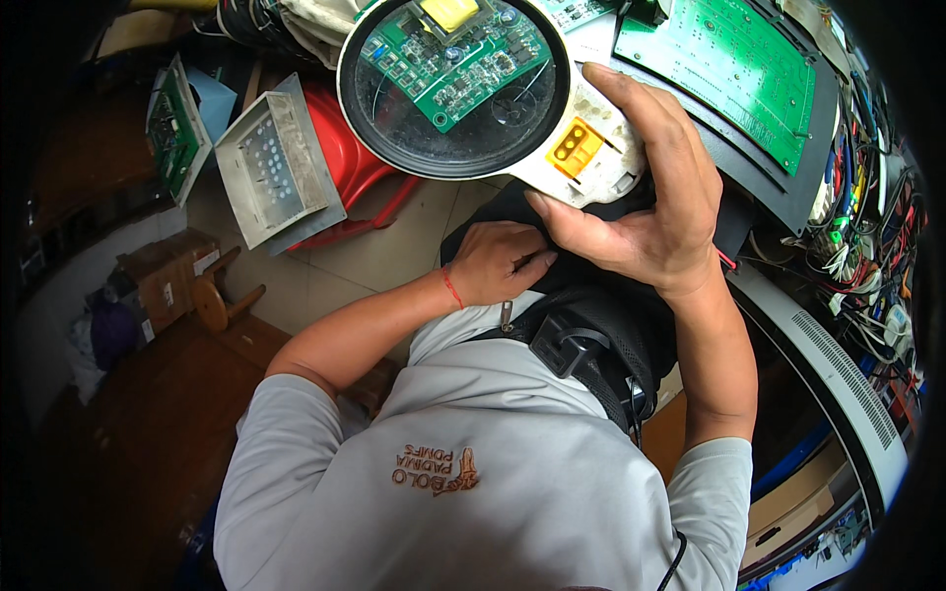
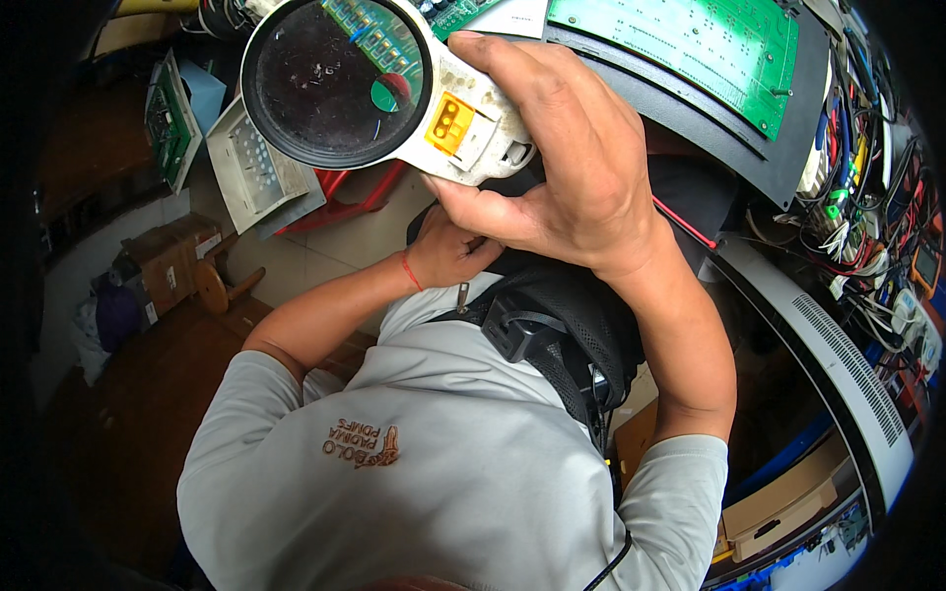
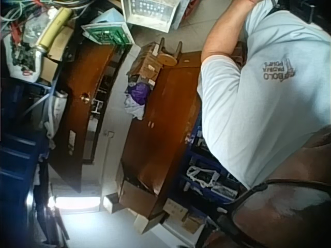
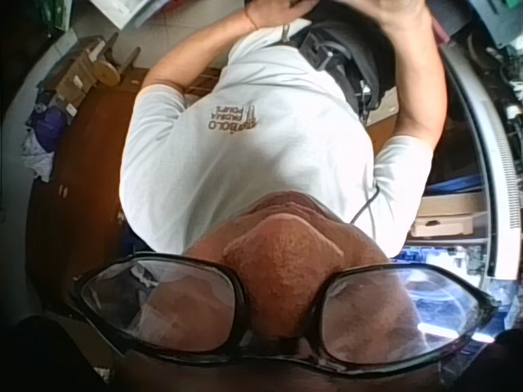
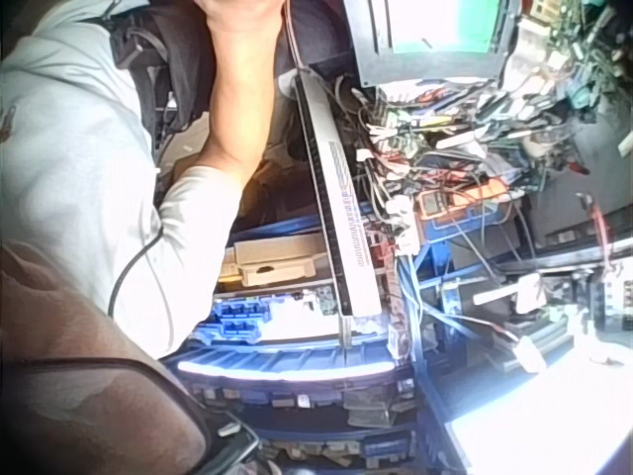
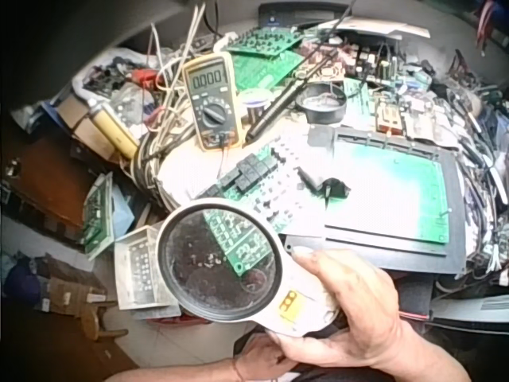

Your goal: The person uses a multimeter to test points on a green circuit board, then uses a magnifying lamp to inspect the board closely. They also handle a black electronic device with a digital display, pressing buttons and observing the screen.

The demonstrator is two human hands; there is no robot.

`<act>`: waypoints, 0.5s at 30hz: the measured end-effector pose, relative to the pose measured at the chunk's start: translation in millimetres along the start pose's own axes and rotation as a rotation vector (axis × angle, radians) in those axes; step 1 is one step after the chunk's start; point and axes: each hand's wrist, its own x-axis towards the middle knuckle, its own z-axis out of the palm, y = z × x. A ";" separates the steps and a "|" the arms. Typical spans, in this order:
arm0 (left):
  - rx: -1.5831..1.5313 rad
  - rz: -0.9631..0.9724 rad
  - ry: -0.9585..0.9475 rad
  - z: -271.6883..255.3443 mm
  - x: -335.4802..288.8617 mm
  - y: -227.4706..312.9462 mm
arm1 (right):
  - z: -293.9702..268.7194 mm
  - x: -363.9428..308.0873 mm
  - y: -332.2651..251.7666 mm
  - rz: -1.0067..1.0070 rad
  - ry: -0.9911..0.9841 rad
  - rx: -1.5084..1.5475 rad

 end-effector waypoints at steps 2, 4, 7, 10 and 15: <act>0.001 0.004 0.003 0.1 -0.2 0.1 | 0.3 -0.1 0.2 0.000 0.000 0.001; 0.001 0.006 0.005 0.1 -0.2 0.0 | 0.4 -0.1 0.6 0.003 0.003 0.007; -0.004 0.002 -0.001 0.6 -0.4 -0.7 | 0.6 0.1 0.8 0.002 0.002 0.004; -0.010 0.009 0.004 1.8 -0.6 -1.8 | 0.3 0.1 0.4 0.006 -0.003 0.001; -0.016 0.034 0.028 3.4 -0.2 -2.6 | 0.8 0.4 0.9 0.002 0.002 -0.006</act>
